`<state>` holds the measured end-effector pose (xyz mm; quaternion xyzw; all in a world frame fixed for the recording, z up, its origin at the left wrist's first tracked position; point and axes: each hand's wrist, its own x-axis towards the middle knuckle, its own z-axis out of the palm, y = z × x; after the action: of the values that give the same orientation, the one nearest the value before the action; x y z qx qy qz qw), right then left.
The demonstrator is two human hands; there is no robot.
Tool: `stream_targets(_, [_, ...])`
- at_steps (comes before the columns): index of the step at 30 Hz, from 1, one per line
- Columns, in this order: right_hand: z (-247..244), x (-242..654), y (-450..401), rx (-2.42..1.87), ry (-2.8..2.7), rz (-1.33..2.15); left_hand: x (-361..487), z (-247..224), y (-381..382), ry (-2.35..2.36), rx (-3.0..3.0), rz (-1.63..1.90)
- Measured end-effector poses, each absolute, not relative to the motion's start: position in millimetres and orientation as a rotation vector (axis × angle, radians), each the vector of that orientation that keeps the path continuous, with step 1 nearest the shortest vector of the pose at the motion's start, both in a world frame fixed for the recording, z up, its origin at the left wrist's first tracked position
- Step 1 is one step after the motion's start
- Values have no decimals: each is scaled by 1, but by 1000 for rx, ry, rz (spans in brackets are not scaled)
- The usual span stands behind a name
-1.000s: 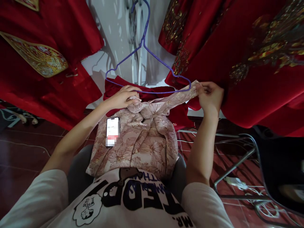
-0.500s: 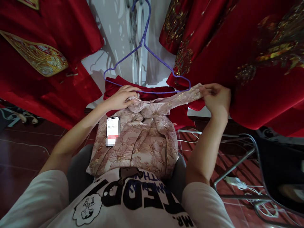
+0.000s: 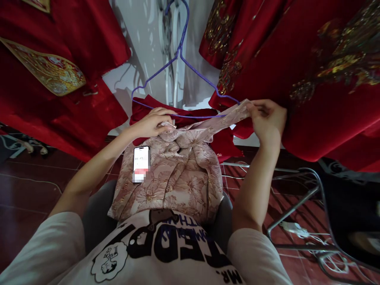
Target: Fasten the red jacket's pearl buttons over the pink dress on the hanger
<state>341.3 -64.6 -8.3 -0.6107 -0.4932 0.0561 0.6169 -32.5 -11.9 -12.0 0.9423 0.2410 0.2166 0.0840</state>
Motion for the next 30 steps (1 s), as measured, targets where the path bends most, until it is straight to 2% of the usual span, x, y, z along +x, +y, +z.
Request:
stream_targets(5, [2,307,-52,-1239,-1351,-130,-29,-10,-13,660,2763,659])
stream_targets(10, [6,273,-26,-1160,-1502,-183,-24,-9,-17,661,2700,738])
stream_targets(12, [4,267,-19,-1158,-1521,-169,-26,-13,-15,722,2613,944])
stream_targets(16, [0,266,-17,-1172,-1510,-148,-51,-28,2,1077,2261,1703])
stream_targets(20, [1,268,-19,-1125,-1480,-176,-103,-51,26,1331,1856,2082])
stream_targets(25, [1,270,-17,-1123,-1468,-180,-146,-70,40,1374,1626,2012])
stream_targets(30, [0,274,-15,-1129,-1484,-165,-145,-60,35,1341,1643,1992])
